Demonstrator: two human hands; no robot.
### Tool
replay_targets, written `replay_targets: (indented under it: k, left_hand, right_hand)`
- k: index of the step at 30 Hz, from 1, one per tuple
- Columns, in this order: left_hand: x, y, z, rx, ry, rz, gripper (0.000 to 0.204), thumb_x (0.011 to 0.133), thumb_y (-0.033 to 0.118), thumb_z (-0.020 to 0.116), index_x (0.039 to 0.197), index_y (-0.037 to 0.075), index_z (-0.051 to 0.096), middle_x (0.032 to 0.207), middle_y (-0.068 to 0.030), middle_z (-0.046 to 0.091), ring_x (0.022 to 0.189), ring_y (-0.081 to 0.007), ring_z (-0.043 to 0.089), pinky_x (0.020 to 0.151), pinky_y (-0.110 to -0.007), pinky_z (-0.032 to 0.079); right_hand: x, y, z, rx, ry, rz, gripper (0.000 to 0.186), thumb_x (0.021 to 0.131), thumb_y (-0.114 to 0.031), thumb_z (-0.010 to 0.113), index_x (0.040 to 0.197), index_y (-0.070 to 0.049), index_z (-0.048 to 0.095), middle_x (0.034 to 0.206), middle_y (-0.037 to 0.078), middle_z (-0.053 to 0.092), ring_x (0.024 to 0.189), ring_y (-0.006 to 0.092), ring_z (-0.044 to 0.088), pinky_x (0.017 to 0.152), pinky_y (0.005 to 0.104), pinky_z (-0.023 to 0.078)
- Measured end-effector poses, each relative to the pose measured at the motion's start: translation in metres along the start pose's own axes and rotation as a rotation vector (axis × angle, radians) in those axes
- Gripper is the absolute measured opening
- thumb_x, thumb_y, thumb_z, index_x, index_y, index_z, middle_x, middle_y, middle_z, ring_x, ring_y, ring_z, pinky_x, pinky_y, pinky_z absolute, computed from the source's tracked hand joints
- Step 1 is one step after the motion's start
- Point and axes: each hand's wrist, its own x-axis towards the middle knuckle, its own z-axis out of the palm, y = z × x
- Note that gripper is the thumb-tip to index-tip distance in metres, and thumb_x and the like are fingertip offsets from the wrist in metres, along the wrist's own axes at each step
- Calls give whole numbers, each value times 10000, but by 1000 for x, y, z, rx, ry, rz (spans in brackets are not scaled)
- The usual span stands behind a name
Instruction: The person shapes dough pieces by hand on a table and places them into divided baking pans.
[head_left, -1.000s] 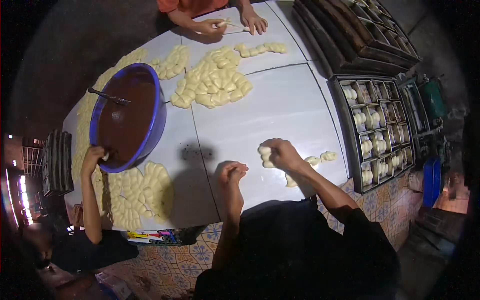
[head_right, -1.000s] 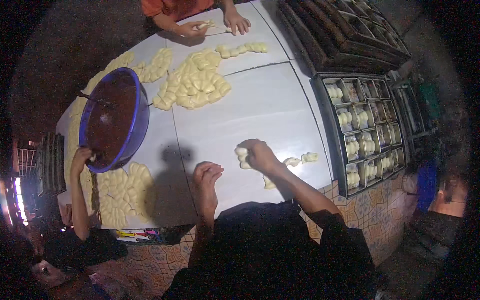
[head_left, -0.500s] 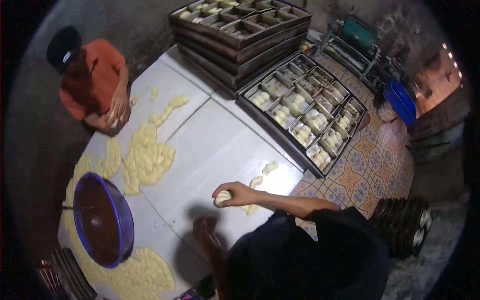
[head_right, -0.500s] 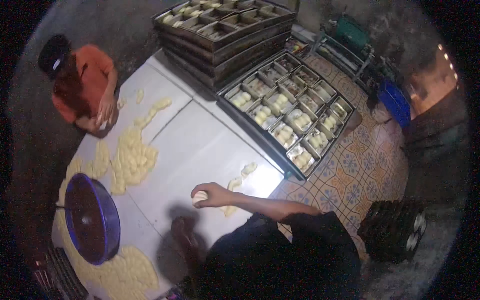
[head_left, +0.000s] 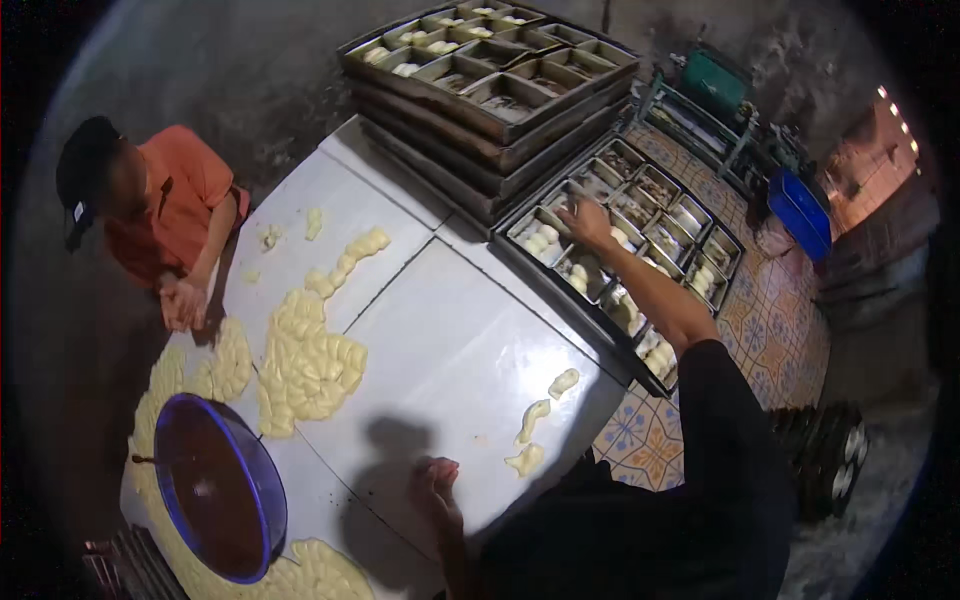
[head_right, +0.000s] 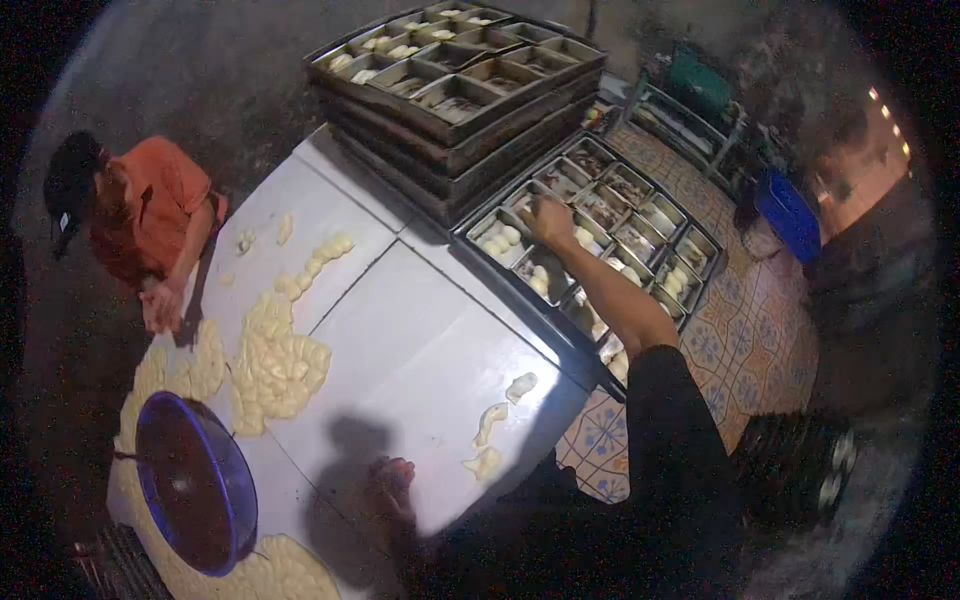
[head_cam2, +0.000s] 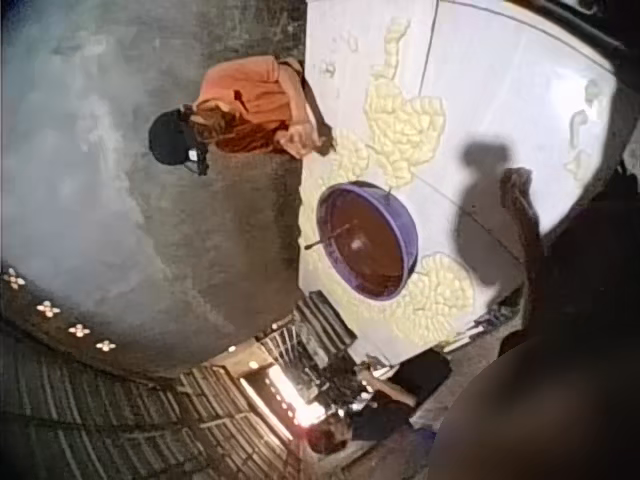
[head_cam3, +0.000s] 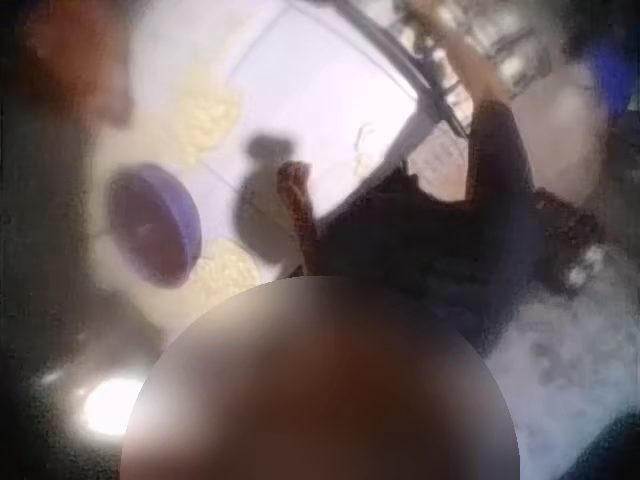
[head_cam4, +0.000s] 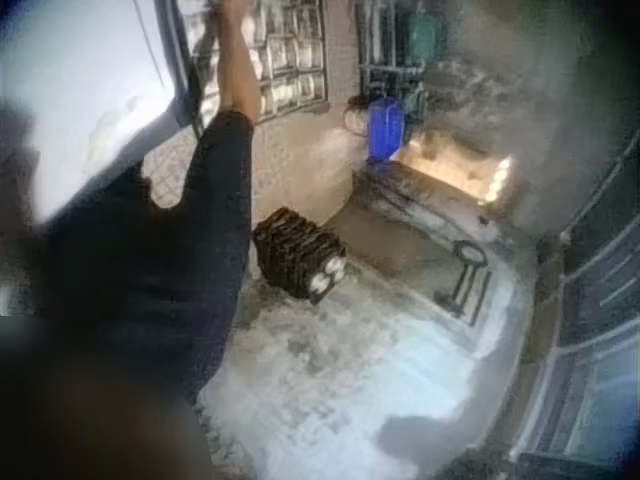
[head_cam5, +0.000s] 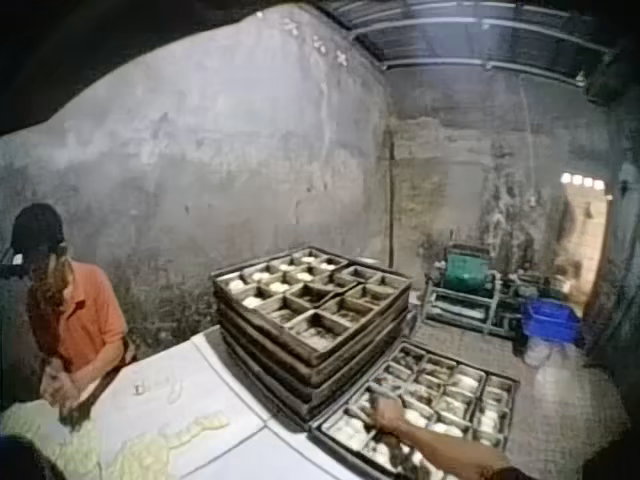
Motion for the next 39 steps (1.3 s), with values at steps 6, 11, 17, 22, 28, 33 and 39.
replay_targets:
  k: [6, 11, 17, 22, 28, 33, 39]
  left_hand:
    - [-4, 16, -20, -222, 202, -128, 176, 890, 179, 501, 926, 22, 570, 874, -78, 580, 790, -185, 564, 746, -314, 488]
    - [-20, 22, -24, -212, 337, -148, 170, 887, 168, 476, 928, 33, 571, 851, -71, 574, 799, -188, 564, 777, -317, 466]
    - [-26, 2, -11, 99, 125, 41, 161, 874, 130, 483, 950, 22, 574, 862, -82, 585, 800, -199, 578, 787, -319, 475]
    - [-36, 25, 26, -17, -80, 44, 160, 903, 97, 476, 953, -7, 586, 948, -120, 615, 898, -215, 604, 838, -353, 476]
    - [-53, 44, 54, 398, -115, 382, 249, 927, 151, 565, 1102, -19, 616, 1087, -140, 633, 958, -189, 605, 837, -291, 472]
    - [-58, 48, 24, 52, 104, 382, 210, 889, 112, 622, 1051, -20, 642, 1009, -79, 658, 873, -132, 602, 755, -277, 484]
    - [-66, 44, -10, -1134, -147, -177, 342, 931, 284, 541, 1156, 27, 550, 1179, -125, 573, 1032, -219, 586, 874, -327, 495]
  right_hand:
    - [-48, -6, -6, 120, 389, -105, 534, 885, -308, 545, 1335, -46, 427, 1392, 296, 325, 1155, 434, 487, 978, 480, 387]
    - [-183, -64, -61, 500, -112, -61, 248, 901, -97, 511, 1099, 18, 607, 926, 155, 651, 814, 176, 617, 700, 300, 498]
    - [-308, -73, -10, 201, -126, -366, 309, 830, -114, 580, 1120, -6, 579, 1091, 236, 519, 977, 410, 472, 854, 449, 412]
    - [-306, -112, -45, 932, -315, -241, 269, 777, -163, 710, 992, -4, 680, 1109, 135, 549, 926, 292, 624, 813, 365, 497]
    - [-352, -188, -70, 1152, -543, -449, 189, 825, -90, 646, 998, -42, 705, 1077, 89, 542, 1007, 184, 546, 861, 307, 457]
    - [-348, -243, -49, 1513, -756, -414, 332, 891, -354, 588, 1069, -88, 677, 1318, 112, 446, 1130, 255, 452, 967, 404, 397]
    - [-364, -275, -27, 963, -710, -1152, 398, 812, -317, 684, 1145, -112, 607, 1413, 96, 346, 1251, 285, 357, 1028, 405, 351]
